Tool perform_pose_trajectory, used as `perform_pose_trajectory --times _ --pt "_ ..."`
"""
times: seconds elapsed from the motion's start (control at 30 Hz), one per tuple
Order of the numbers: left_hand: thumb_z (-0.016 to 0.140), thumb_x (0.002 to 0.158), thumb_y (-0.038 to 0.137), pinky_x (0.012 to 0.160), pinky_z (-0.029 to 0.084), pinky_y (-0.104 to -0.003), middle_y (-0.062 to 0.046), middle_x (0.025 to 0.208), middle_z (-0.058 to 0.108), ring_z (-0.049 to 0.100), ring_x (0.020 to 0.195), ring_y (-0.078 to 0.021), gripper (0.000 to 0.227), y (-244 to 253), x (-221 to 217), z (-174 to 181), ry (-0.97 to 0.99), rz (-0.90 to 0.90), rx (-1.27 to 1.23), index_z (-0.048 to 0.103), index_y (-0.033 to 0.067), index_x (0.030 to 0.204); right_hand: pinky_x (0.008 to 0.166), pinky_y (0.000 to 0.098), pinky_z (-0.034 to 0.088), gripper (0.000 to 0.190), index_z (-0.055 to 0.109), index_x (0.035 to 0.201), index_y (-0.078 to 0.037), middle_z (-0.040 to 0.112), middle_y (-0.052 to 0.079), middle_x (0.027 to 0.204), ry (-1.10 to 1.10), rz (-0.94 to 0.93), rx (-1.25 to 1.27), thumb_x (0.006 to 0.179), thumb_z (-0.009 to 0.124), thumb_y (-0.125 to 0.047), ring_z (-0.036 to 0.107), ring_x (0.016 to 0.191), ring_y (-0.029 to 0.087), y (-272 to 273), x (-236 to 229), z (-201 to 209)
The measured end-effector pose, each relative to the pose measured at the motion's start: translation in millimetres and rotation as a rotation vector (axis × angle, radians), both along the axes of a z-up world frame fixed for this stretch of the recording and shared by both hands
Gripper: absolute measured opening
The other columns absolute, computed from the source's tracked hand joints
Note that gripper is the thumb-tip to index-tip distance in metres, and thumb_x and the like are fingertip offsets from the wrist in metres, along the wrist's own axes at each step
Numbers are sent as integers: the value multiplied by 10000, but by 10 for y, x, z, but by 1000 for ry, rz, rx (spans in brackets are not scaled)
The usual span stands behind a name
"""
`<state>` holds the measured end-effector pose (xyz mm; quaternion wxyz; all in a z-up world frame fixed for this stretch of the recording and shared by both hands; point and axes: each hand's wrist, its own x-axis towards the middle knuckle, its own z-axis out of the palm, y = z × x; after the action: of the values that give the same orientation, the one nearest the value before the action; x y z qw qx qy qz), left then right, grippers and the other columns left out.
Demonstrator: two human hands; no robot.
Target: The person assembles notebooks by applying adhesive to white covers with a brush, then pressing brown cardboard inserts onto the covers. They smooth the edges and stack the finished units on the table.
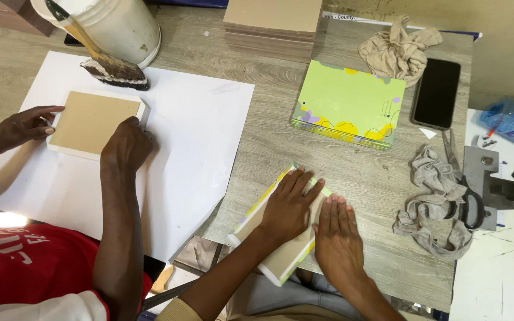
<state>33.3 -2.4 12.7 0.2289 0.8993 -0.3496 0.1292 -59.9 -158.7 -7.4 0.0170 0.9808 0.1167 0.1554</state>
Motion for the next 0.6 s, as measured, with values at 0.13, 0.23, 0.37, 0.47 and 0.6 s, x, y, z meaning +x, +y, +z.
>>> perform_pose_trajectory --times 0.13,0.23,0.37,0.47,0.6 --pt "582 858 59 1289 343 -572 -236 1625 516 438 1542 -468 651 173 -127 104 31 -86 4 603 107 1507 1267 456 383 624 593 1529 -67 628 151 1556 300 123 444 987 718 -350 579 1459 327 -437 -370 324" --pt "591 833 29 1252 383 -570 -200 1496 610 497 1471 -440 617 235 -190 149 16 -121 -51 656 87 1445 1166 474 499 513 646 1502 -149 620 98 1584 271 -239 549 1004 658 -269 585 1452 301 -960 -280 633" --pt "593 844 47 1244 395 -542 -176 1407 658 540 1426 -413 566 285 -270 83 26 -141 -48 672 58 1404 792 535 613 339 710 1353 -116 607 168 1387 385 -558 458 1022 680 -182 726 944 365 -1280 -91 444" --pt "556 923 92 1281 365 -521 -145 1348 655 556 1433 -393 460 301 -203 28 118 -111 -7 661 104 1371 812 482 633 217 778 1191 -170 705 83 1169 324 -361 446 996 742 -258 765 943 337 -1157 438 187" --pt "527 1004 95 1303 376 -512 -105 1161 651 619 1351 -356 302 288 -233 -44 202 -87 -19 681 121 1262 875 485 601 287 784 1211 -129 753 157 968 440 171 870 932 760 -64 763 975 430 -164 1191 560"
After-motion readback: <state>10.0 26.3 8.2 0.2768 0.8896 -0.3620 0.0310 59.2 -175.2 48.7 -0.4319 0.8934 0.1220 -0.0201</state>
